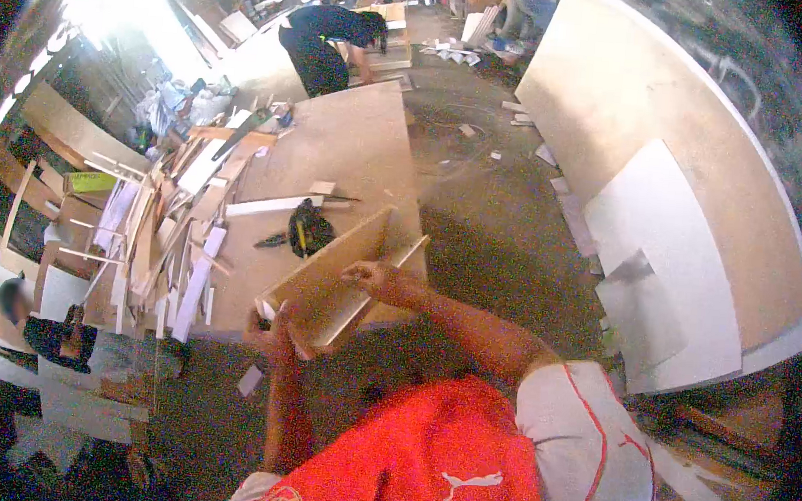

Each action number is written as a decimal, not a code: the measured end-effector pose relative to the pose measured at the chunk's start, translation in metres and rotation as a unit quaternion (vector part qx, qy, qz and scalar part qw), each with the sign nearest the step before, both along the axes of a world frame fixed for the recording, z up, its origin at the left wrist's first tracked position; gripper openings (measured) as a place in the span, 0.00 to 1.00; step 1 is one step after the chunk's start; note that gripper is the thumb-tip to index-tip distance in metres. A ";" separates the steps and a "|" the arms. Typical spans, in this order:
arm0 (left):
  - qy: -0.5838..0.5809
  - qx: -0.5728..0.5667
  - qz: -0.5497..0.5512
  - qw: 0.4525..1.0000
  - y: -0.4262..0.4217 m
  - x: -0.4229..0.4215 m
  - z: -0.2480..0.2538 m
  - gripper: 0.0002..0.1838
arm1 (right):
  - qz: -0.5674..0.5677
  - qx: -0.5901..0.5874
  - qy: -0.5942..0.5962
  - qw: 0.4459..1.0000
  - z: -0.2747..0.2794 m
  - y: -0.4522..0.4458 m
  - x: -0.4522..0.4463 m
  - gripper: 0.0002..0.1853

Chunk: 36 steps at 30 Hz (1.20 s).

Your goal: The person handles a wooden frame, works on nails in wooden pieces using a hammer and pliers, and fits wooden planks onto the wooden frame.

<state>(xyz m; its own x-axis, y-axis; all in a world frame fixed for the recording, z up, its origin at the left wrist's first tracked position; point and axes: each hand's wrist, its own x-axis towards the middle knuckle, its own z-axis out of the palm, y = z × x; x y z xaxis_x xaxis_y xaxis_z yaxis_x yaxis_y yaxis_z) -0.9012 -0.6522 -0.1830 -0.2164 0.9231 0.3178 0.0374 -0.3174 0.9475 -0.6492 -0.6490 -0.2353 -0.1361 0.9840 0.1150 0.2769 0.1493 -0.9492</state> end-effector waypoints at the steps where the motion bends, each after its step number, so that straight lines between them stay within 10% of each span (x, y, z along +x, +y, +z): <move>1: -0.009 0.000 -0.002 1.000 0.002 0.004 -0.014 0.12 | 0.021 0.006 -0.009 1.000 -0.003 -0.008 0.016 0.26; 13: -0.110 -0.074 0.043 0.990 -0.015 0.062 -0.008 0.12 | 0.073 0.205 -0.184 0.959 0.003 -0.021 0.105 0.28; 36: -0.218 -0.195 0.077 0.953 0.103 0.120 -0.072 0.17 | 0.095 0.200 -0.256 0.941 -0.018 0.141 0.153 0.26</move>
<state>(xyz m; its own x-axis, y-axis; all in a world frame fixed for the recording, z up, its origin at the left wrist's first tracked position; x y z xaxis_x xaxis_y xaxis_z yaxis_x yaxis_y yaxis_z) -0.7809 -0.5490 -0.2547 -0.3915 0.8995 -0.1941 -0.3693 0.0397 0.9285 -0.4965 -0.5077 -0.2538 -0.4440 0.8282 0.3420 0.6141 0.5592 -0.5569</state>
